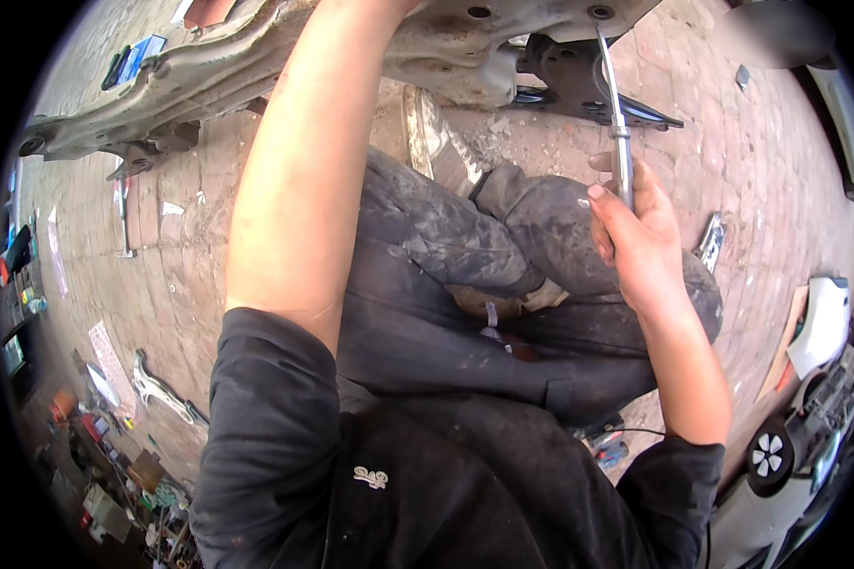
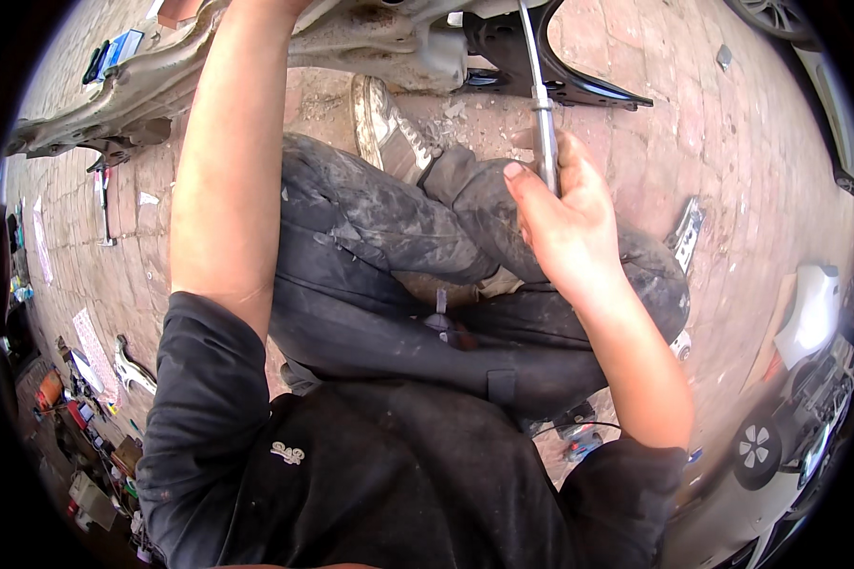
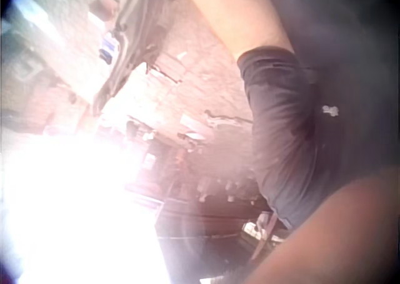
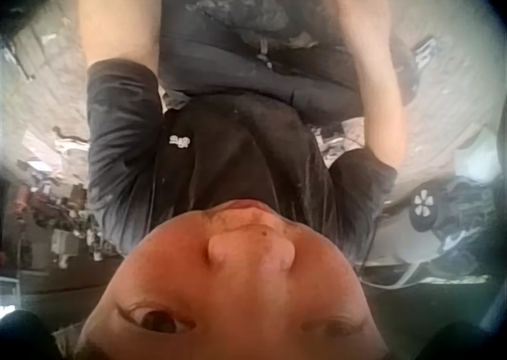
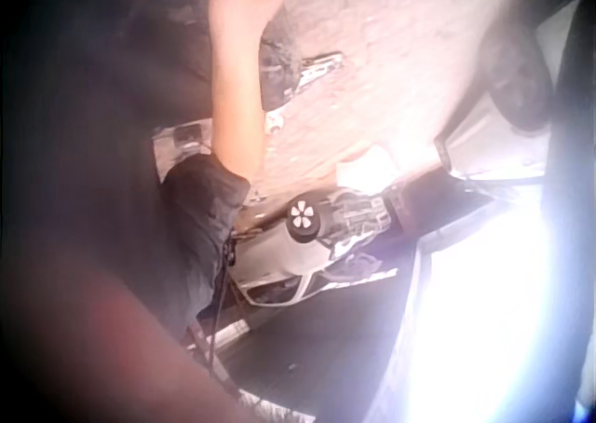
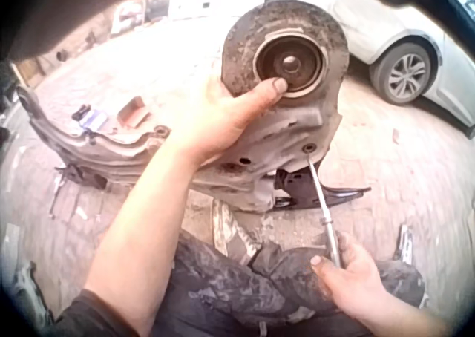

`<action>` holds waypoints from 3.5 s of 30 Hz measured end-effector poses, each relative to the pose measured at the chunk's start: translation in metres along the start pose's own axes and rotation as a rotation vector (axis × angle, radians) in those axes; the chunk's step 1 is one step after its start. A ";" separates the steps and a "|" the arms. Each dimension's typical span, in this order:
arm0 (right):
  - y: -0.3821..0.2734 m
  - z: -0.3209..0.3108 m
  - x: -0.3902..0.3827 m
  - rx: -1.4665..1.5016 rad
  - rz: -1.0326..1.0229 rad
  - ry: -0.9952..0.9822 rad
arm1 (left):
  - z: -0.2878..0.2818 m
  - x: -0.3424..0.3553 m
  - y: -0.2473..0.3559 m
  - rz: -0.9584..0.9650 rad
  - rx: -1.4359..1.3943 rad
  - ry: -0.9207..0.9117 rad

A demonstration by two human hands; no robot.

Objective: The person sits on the ground and uses a screwdriver and hammer to remove bolts and a metal component from a car subframe. They repeatedly insert the screwdriver into bolt holes and strike it with a hammer to loosen and extract the parts.

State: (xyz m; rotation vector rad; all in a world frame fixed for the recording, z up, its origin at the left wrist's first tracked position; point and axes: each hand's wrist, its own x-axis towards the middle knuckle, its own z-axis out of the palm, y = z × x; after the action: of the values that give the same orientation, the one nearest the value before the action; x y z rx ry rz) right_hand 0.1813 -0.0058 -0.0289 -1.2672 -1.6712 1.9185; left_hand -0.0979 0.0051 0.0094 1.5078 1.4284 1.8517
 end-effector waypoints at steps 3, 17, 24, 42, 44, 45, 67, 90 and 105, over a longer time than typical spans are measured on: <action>-0.013 -0.002 -0.009 -0.082 -0.039 0.046 | -0.002 0.002 -0.002 -0.074 0.015 -0.013; -0.037 0.005 -0.019 -0.530 -0.335 0.207 | -0.003 0.002 0.001 -0.083 0.012 -0.026; -0.035 0.005 -0.014 -0.555 -0.391 0.238 | -0.003 -0.001 0.003 -0.066 0.030 -0.004; -0.029 0.023 0.056 -0.044 0.009 0.124 | 0.000 -0.004 0.004 0.014 -0.180 -0.011; -0.019 0.019 0.061 -0.170 -0.093 0.224 | 0.004 -0.003 0.002 0.000 -0.138 -0.014; -0.014 0.018 0.063 -0.235 -0.142 0.275 | 0.007 -0.003 0.001 0.002 -0.124 -0.019; -0.011 0.028 0.058 -0.351 -0.370 0.369 | 0.006 -0.002 0.001 0.001 -0.254 -0.030; -0.008 0.042 0.060 0.062 -0.239 0.222 | 0.005 0.001 -0.002 0.023 -0.251 -0.042; -0.011 0.064 0.058 0.368 -0.163 0.313 | 0.008 -0.001 0.004 0.095 -0.218 -0.018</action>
State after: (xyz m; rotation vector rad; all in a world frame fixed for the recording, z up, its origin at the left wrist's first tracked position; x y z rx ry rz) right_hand 0.0964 -0.0027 -0.0470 -1.1709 -1.1649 1.7240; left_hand -0.0892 0.0059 0.0116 1.5018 1.1225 1.9717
